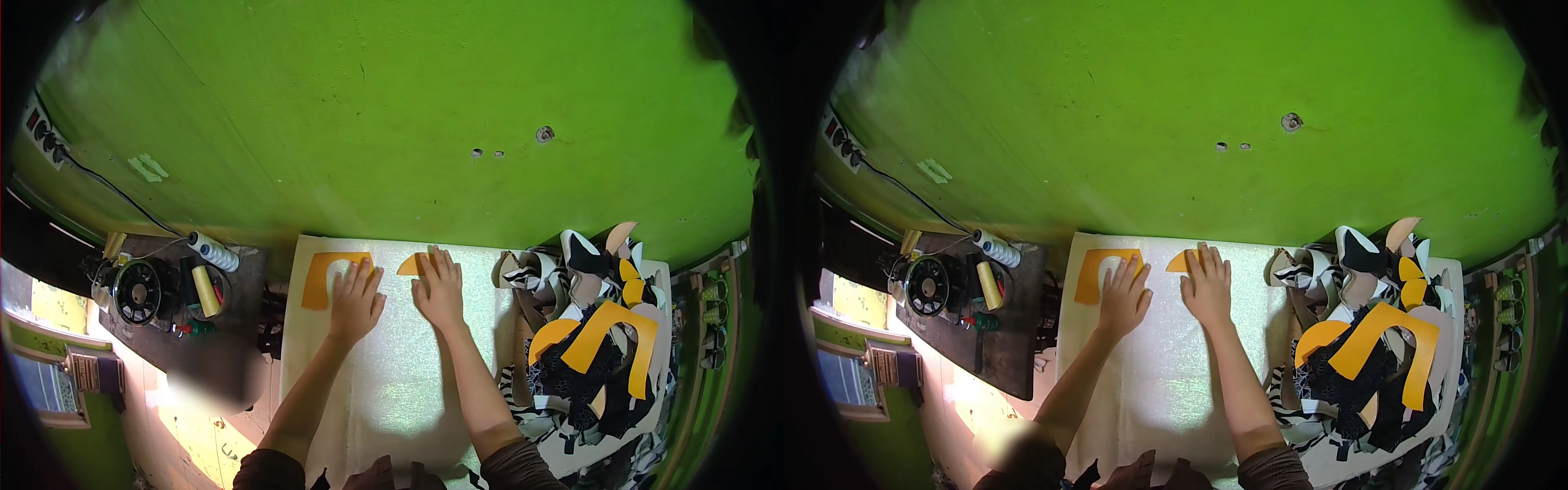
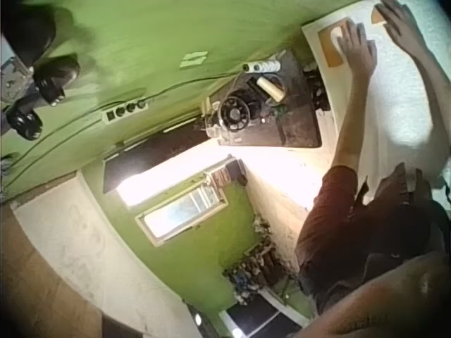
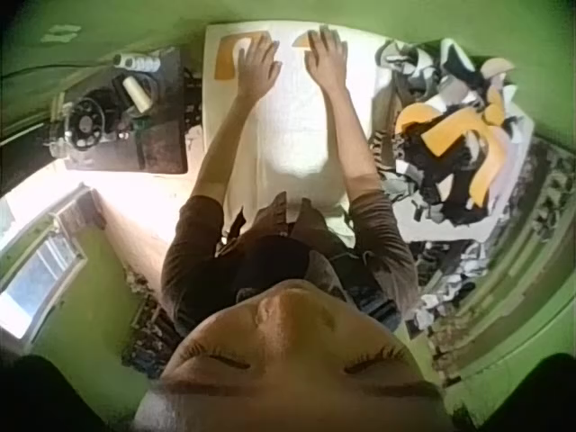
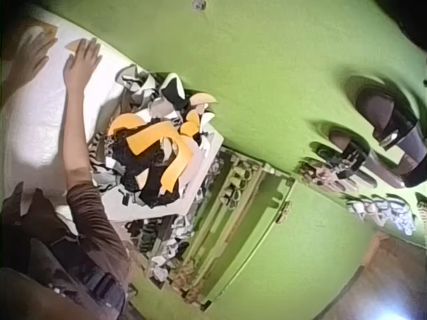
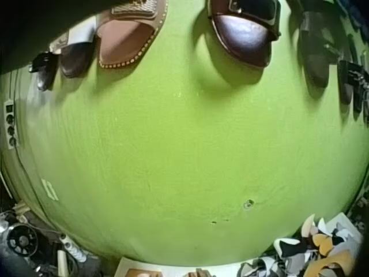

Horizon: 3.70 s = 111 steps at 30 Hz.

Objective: Sorting and organizing various cut pieces of shoe material from a large pile.

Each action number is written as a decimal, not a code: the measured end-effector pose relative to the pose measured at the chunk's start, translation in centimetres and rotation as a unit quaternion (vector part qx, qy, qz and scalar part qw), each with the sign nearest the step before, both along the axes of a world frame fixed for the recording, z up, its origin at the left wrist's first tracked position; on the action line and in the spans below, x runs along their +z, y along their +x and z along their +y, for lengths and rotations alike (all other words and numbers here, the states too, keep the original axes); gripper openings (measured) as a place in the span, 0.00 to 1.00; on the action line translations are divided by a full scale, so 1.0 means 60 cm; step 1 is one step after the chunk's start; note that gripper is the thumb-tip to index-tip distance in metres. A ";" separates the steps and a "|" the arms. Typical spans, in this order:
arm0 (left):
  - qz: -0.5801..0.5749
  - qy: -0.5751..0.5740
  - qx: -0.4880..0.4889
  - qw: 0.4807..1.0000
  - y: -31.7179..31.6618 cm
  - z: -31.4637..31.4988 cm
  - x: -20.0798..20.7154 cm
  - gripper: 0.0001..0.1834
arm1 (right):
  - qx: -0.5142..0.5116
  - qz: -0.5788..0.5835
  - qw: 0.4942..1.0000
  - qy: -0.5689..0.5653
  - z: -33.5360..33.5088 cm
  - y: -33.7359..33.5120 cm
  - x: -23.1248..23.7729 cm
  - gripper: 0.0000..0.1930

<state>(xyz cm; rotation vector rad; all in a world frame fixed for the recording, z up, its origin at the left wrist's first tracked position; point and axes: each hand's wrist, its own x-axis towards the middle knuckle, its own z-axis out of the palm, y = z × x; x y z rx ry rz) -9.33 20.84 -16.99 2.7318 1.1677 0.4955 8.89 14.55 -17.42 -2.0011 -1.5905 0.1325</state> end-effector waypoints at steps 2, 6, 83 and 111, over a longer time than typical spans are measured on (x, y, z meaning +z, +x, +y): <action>0.015 0.019 0.033 0.999 0.012 0.003 -0.012 0.27 | -0.023 -0.055 0.998 -0.008 -0.001 -0.019 -0.010 0.25; 0.036 -0.013 0.026 0.999 0.016 0.013 -0.037 0.30 | -0.031 -0.093 0.995 -0.028 -0.003 -0.049 -0.022 0.24; -0.422 -0.600 -0.111 0.671 0.185 -0.457 0.266 0.19 | 0.180 0.524 0.830 0.068 -0.567 0.141 0.360 0.15; -0.496 -0.480 0.261 0.675 -0.186 -0.071 0.024 0.13 | -0.089 0.453 0.887 0.014 -0.084 -0.191 0.085 0.13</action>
